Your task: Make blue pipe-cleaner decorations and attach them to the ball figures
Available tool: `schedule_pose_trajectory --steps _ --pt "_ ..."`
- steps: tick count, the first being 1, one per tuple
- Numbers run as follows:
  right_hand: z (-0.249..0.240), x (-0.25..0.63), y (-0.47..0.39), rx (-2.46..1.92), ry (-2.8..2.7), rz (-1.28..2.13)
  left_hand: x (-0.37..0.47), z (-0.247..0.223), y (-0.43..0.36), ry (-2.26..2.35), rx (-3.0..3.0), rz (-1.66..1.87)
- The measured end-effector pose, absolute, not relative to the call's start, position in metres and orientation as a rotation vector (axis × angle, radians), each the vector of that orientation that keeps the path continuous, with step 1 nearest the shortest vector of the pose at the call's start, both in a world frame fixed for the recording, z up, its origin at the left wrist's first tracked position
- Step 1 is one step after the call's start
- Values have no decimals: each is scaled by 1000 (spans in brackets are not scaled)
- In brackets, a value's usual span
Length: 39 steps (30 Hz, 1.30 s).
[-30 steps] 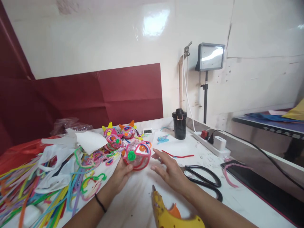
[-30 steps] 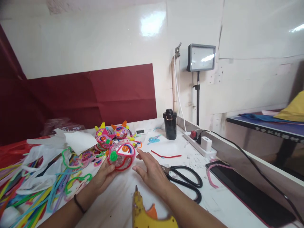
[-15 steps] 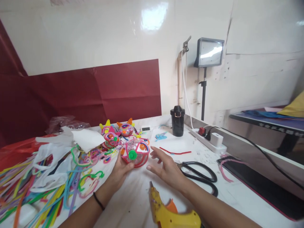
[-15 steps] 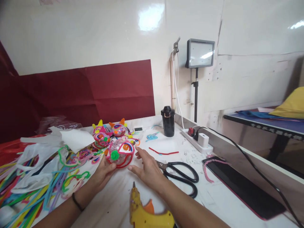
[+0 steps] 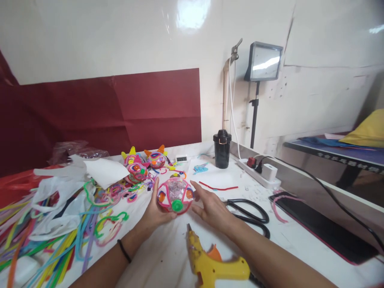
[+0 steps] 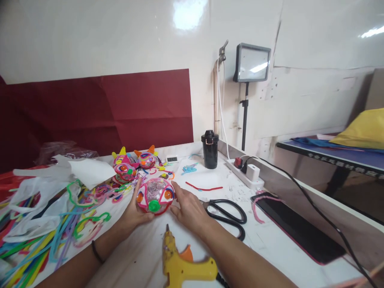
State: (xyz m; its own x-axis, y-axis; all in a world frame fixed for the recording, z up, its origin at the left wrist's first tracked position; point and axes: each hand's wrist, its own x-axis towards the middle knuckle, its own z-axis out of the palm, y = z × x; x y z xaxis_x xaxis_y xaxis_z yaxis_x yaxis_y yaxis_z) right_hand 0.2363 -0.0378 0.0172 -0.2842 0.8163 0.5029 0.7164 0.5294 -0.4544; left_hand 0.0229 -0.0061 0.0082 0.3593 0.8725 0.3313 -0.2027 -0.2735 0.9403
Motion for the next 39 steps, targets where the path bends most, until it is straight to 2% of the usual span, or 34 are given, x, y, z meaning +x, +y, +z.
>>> schedule_pose_trajectory --steps 8,21,39 --pt "19 238 -35 -1426 -2160 157 25 4 -5 628 1391 1120" --pt "24 239 -39 -1379 -2221 89 0 23 -3 563 1461 881" --pt "20 247 -35 -1213 -2132 -6 0 19 5 553 1334 1049"
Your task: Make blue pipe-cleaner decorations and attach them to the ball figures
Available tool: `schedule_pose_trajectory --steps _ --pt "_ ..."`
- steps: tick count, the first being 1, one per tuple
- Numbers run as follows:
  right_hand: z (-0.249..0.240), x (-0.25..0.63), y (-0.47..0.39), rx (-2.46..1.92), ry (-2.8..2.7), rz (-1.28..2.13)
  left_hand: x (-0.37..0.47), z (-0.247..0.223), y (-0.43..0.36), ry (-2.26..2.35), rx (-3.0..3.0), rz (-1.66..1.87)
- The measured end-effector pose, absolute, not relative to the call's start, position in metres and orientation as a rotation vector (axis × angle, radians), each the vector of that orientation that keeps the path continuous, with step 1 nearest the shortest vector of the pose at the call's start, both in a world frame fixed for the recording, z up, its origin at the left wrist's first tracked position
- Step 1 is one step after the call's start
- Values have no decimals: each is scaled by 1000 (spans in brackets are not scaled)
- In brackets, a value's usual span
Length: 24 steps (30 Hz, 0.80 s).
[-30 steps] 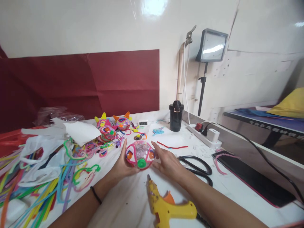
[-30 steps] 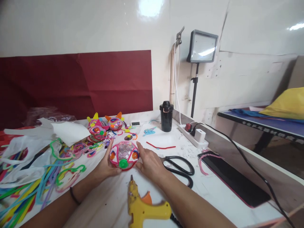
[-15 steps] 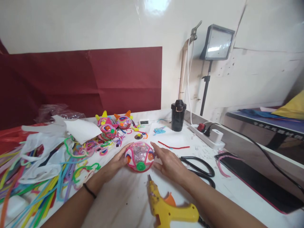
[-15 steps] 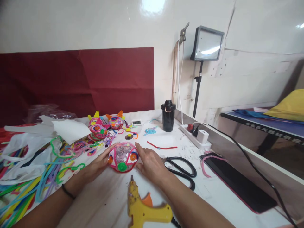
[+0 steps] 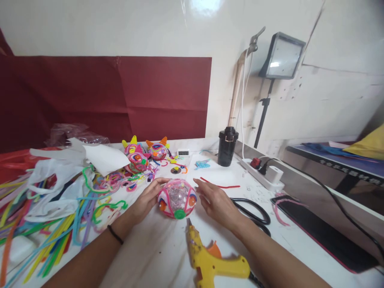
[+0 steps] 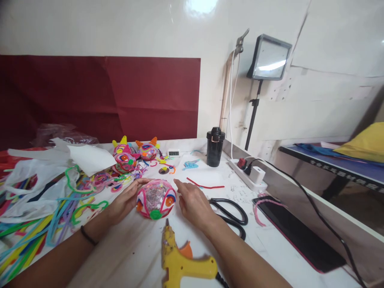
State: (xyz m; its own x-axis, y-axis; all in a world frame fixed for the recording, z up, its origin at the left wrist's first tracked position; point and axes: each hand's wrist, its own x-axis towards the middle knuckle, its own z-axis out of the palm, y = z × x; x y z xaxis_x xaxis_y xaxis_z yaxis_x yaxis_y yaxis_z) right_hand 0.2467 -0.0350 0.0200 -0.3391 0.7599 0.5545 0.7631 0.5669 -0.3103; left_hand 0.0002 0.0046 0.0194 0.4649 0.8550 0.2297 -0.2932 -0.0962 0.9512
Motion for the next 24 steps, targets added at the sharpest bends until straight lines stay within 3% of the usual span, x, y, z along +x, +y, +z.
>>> schedule_pose_trajectory --steps 19,24 --pt "16 248 -32 -1119 -1995 -100 3 16 4 595 1298 1082" --pt "18 248 -31 -1054 -1857 -6 4 18 8 626 1293 1230"
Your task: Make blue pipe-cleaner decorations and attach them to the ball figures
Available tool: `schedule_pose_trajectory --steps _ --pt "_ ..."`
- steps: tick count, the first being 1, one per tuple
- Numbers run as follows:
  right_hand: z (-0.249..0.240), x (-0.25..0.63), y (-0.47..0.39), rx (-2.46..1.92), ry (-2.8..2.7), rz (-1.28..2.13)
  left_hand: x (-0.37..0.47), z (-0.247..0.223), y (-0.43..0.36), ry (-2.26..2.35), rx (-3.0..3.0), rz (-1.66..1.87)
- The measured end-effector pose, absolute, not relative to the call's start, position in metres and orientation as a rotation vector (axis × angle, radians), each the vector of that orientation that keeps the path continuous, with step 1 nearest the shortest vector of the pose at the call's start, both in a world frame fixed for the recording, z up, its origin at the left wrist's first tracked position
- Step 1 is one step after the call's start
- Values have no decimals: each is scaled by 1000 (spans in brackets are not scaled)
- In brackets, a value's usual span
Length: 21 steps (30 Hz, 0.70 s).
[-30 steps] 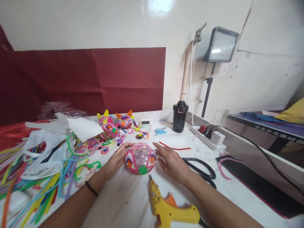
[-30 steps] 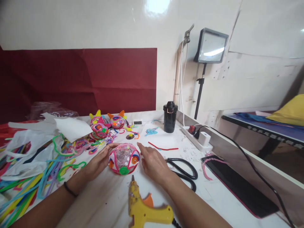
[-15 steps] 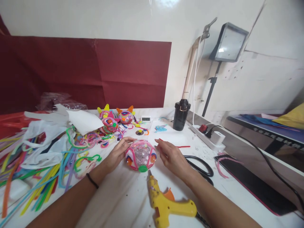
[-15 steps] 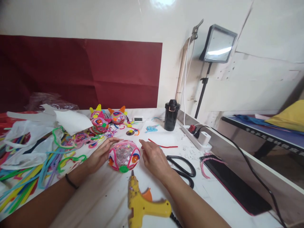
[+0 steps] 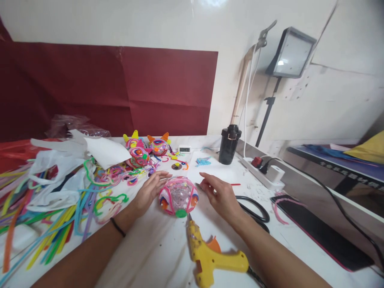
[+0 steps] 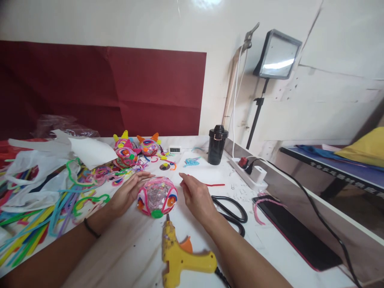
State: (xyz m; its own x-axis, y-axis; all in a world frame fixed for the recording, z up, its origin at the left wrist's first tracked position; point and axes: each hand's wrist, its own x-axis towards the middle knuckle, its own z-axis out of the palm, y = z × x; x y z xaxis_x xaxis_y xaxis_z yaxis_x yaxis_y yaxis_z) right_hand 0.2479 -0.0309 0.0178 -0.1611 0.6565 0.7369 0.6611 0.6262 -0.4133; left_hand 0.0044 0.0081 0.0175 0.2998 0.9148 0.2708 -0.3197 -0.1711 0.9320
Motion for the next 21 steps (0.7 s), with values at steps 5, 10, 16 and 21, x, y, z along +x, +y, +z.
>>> schedule_pose_trajectory --steps 5,10,16,21 --pt "24 247 -34 -1075 -1698 251 2 18 15 819 1330 1443" --pt "30 248 -36 -1070 -1609 349 0 17 20 933 1332 1549" --pt "34 251 -34 -1105 -1609 248 -1 20 18 1005 1402 1553" --pt "32 249 -34 -1131 -1570 277 -3 19 20 979 1434 1586"
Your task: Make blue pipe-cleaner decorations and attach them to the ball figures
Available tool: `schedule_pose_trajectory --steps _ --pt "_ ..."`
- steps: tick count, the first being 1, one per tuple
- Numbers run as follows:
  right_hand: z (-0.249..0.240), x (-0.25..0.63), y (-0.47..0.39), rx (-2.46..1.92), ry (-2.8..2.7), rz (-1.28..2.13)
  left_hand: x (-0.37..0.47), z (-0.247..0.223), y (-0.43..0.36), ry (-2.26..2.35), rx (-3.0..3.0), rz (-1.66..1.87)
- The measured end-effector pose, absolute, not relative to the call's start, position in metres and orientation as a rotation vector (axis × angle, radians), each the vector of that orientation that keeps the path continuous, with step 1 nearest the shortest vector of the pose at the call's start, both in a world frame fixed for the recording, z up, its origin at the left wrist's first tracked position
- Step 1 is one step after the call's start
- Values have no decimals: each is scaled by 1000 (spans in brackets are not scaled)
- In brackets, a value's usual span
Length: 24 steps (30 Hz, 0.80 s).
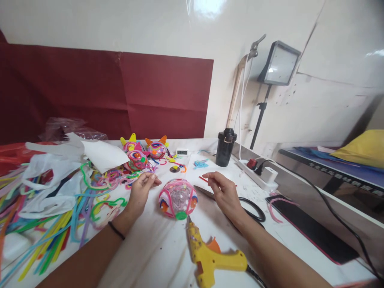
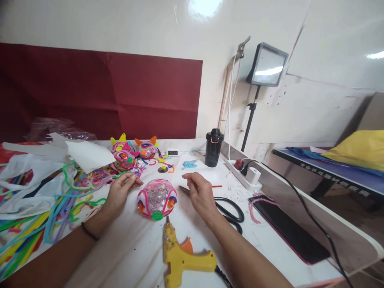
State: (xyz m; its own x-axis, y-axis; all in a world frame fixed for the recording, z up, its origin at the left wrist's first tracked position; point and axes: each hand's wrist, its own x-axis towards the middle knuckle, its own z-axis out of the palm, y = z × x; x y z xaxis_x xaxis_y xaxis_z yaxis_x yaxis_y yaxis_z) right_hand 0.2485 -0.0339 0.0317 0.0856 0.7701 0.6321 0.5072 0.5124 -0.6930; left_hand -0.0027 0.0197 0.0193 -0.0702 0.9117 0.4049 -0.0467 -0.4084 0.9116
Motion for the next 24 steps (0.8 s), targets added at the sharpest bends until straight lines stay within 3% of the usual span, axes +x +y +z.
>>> schedule_pose_trajectory --steps 15,24 --pt "15 241 -30 -1158 -1619 362 5 37 -2 904 1705 1332" --pt "17 244 -29 -1198 -1567 235 -8 23 24 1018 1418 1642"
